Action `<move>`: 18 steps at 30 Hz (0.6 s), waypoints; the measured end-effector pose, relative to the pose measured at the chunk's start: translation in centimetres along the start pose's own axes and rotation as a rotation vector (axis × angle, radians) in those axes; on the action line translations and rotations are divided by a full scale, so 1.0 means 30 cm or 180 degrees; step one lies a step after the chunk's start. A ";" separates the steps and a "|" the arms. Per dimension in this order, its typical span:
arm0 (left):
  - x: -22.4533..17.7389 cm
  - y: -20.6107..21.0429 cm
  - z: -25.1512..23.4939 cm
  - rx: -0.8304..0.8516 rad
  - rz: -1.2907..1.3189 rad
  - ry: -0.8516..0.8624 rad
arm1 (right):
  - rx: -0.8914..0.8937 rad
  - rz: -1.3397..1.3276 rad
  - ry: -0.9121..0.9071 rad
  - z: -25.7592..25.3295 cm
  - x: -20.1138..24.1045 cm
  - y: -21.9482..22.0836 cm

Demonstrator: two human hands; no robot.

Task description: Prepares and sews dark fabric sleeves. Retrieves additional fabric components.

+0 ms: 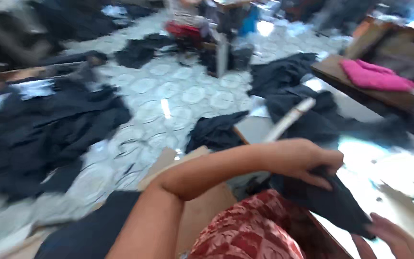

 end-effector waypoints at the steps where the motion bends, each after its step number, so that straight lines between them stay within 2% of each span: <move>1: 0.018 0.019 -0.021 0.0022 0.0078 -0.0030 | -0.0133 -0.0144 0.0115 -0.004 -0.003 -0.008; 5: 0.036 0.131 -0.121 0.0153 0.0240 0.0067 | -0.0747 -0.0324 0.0322 -0.057 0.059 -0.039; 8: 0.014 0.213 -0.195 0.0295 0.0508 0.0188 | -0.0640 -0.0292 0.0609 -0.078 0.074 -0.034; 10: 0.008 0.252 -0.235 0.0337 0.0806 0.0252 | -0.0638 -0.0558 0.0714 -0.061 0.069 -0.051; 14: 0.053 0.316 -0.246 0.0387 0.1322 0.0441 | -0.1018 -0.0219 0.0600 0.055 0.073 -0.134; 18: 0.239 0.350 -0.167 0.0152 0.0820 0.0382 | -0.1602 0.0085 0.0455 0.245 0.087 -0.230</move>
Point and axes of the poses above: each hand's wrist, its own z-axis away from the middle knuckle, its own y-axis out of the palm, x = y × z, the point moved 5 cm from there along -z, towards the middle knuckle, and after that the axes turned 11 degrees about y, right-handed, at the moved point
